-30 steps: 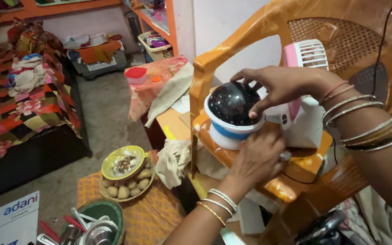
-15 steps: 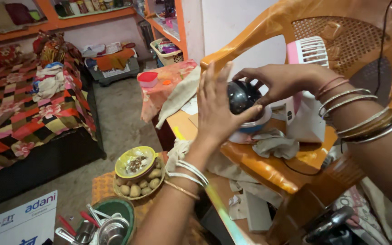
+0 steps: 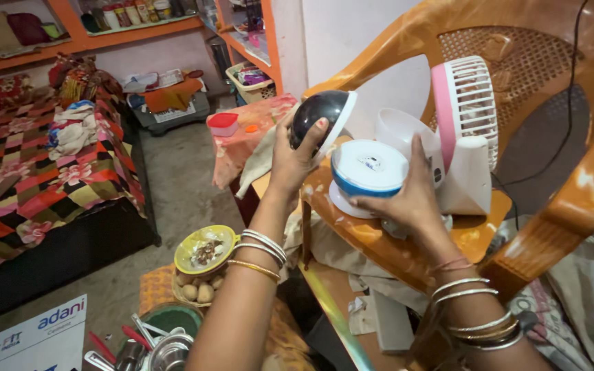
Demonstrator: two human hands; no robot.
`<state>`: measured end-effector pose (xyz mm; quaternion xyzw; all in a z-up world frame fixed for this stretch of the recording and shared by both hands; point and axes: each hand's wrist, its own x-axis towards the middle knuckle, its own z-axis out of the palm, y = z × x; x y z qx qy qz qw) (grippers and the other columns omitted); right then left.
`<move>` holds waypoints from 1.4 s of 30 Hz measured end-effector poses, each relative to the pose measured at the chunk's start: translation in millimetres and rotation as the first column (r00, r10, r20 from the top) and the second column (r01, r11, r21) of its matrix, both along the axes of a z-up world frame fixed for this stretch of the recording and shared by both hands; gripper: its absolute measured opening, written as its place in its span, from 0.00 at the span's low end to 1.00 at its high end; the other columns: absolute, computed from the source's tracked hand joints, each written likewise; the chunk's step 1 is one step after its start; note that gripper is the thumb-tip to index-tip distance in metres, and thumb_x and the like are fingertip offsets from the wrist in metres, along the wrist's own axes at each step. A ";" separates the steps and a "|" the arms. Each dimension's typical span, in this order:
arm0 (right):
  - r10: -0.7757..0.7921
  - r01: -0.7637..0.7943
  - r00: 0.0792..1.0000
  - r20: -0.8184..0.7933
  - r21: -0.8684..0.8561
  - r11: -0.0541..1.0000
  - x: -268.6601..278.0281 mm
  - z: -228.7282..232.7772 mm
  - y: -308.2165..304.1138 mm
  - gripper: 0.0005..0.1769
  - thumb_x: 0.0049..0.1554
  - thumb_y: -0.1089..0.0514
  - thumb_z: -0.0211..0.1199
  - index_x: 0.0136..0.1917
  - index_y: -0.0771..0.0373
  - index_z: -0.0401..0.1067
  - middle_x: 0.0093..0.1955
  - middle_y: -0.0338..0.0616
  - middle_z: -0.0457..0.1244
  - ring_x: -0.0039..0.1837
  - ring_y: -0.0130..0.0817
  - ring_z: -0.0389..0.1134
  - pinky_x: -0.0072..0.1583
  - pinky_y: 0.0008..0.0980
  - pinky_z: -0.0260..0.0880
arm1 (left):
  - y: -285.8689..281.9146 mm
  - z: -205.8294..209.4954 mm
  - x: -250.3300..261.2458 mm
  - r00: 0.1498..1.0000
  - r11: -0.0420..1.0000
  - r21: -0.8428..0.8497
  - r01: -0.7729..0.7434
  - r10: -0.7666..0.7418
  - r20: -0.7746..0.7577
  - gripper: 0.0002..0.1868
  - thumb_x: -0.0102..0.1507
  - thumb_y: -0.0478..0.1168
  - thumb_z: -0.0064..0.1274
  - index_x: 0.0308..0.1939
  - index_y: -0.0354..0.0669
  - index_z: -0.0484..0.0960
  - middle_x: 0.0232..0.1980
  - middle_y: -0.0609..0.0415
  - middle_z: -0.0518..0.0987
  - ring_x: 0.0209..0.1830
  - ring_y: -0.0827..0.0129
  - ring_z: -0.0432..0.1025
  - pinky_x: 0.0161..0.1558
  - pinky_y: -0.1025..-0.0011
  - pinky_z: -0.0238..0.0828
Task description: The person inserts batteries into a small round light, wipes the interior and exterior with a cloth, and assembles the device by attaching the top and bottom halves. The person then places the assembled light on a chair next to a fan.
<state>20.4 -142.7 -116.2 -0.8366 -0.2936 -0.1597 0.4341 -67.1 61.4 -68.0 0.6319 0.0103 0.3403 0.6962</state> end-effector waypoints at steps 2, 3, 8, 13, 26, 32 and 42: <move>0.033 -0.018 0.993 -0.113 0.134 0.991 -10.3 -8.8 7.8 0.86 0.26 0.48 0.87 0.80 0.73 0.32 0.75 0.64 0.53 0.76 0.50 0.55 0.74 0.40 0.55 | -0.3 -3.6 3.8 0.996 0.996 -0.070 -0.052 0.046 -0.077 0.42 0.56 0.61 0.61 0.66 0.37 0.71 0.52 0.46 0.78 0.41 0.68 0.73 0.35 0.72 0.71; 0.055 -0.020 0.984 -0.172 0.198 0.980 -14.6 -11.7 10.7 0.86 0.26 0.48 0.86 0.80 0.75 0.32 0.73 0.63 0.56 0.75 0.48 0.59 0.72 0.39 0.58 | -2.7 -8.0 6.1 0.996 0.998 -0.014 -0.064 0.063 -0.070 0.43 0.56 0.60 0.62 0.67 0.37 0.69 0.54 0.46 0.77 0.44 0.67 0.74 0.40 0.71 0.73; 0.082 -0.022 0.979 -0.184 0.307 0.951 -26.1 -11.6 19.4 0.64 0.30 0.46 0.83 0.72 0.70 0.58 0.68 0.56 0.68 0.68 0.44 0.71 0.68 0.37 0.70 | -15.7 -28.3 13.3 0.996 0.979 0.178 -0.094 0.094 0.013 0.46 0.58 0.56 0.66 0.70 0.33 0.63 0.64 0.44 0.74 0.65 0.61 0.71 0.66 0.67 0.66; -0.020 0.020 1.000 0.001 0.207 0.978 -38.9 -4.0 28.9 0.66 0.29 0.44 0.85 0.73 0.62 0.53 0.66 0.54 0.64 0.67 0.47 0.67 0.65 0.45 0.66 | -14.6 -36.5 -11.4 0.997 0.977 0.199 -0.073 0.070 0.024 0.49 0.55 0.51 0.68 0.73 0.36 0.60 0.69 0.43 0.69 0.70 0.59 0.66 0.71 0.63 0.61; 0.226 -0.172 0.911 0.344 -0.181 0.968 -14.5 32.5 27.7 0.64 0.28 0.53 0.82 0.73 0.53 0.52 0.68 0.52 0.58 0.71 0.55 0.58 0.70 0.60 0.55 | -5.8 -48.2 -58.1 0.977 0.987 -0.158 -0.019 0.052 0.205 0.46 0.61 0.54 0.59 0.76 0.39 0.56 0.72 0.45 0.67 0.72 0.60 0.64 0.72 0.62 0.59; 0.271 -0.260 0.872 0.408 -0.081 0.962 -10.0 24.4 25.3 0.66 0.25 0.60 0.83 0.73 0.55 0.52 0.69 0.54 0.55 0.72 0.60 0.54 0.70 0.52 0.59 | -13.6 -66.8 -45.4 0.986 0.999 0.005 -0.053 0.051 0.162 0.40 0.65 0.56 0.56 0.75 0.42 0.59 0.72 0.48 0.68 0.71 0.64 0.66 0.71 0.65 0.60; 0.280 -0.221 0.898 0.340 -0.204 0.954 -24.0 25.3 24.9 0.68 0.23 0.58 0.85 0.73 0.48 0.54 0.71 0.50 0.52 0.77 0.56 0.51 0.67 0.50 0.64 | 8.5 -85.9 -44.6 0.996 0.925 -0.370 0.085 -0.080 0.028 0.35 0.65 0.64 0.45 0.70 0.49 0.68 0.60 0.54 0.77 0.57 0.68 0.72 0.52 0.66 0.73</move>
